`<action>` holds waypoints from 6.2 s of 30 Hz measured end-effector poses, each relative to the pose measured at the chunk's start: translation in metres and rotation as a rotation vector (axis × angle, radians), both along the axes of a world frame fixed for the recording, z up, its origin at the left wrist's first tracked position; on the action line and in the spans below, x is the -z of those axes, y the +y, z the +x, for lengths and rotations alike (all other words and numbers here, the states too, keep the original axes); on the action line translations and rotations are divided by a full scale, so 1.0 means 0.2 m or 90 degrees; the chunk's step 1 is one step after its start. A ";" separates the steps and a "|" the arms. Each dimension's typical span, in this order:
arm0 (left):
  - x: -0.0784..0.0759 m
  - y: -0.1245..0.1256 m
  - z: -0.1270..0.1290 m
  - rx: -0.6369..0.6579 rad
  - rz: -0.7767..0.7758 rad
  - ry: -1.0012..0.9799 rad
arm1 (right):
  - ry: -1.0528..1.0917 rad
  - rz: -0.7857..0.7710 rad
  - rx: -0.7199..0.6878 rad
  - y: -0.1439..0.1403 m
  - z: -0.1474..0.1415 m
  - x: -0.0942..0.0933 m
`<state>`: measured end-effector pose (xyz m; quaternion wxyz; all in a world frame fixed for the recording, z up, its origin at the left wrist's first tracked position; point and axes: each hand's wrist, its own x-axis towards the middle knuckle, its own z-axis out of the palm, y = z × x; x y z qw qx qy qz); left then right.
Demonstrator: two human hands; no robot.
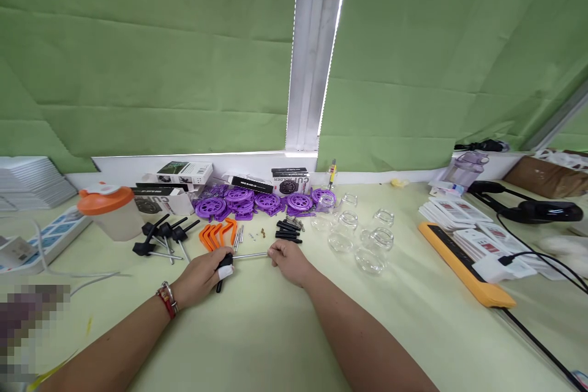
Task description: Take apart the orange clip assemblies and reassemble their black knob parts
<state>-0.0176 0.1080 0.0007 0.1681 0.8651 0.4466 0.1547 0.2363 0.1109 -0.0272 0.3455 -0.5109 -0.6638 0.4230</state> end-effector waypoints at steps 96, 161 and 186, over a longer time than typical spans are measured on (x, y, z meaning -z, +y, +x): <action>-0.02 -0.01 0.00 0.007 -0.003 -0.010 | 0.038 0.012 -0.032 -0.02 -0.02 -0.03; 0.01 -0.01 -0.02 0.013 0.017 -0.013 | -0.007 0.033 -0.032 -0.02 -0.02 -0.01; 0.01 -0.02 -0.01 0.031 0.052 0.032 | -0.074 0.098 -0.040 -0.03 -0.03 -0.05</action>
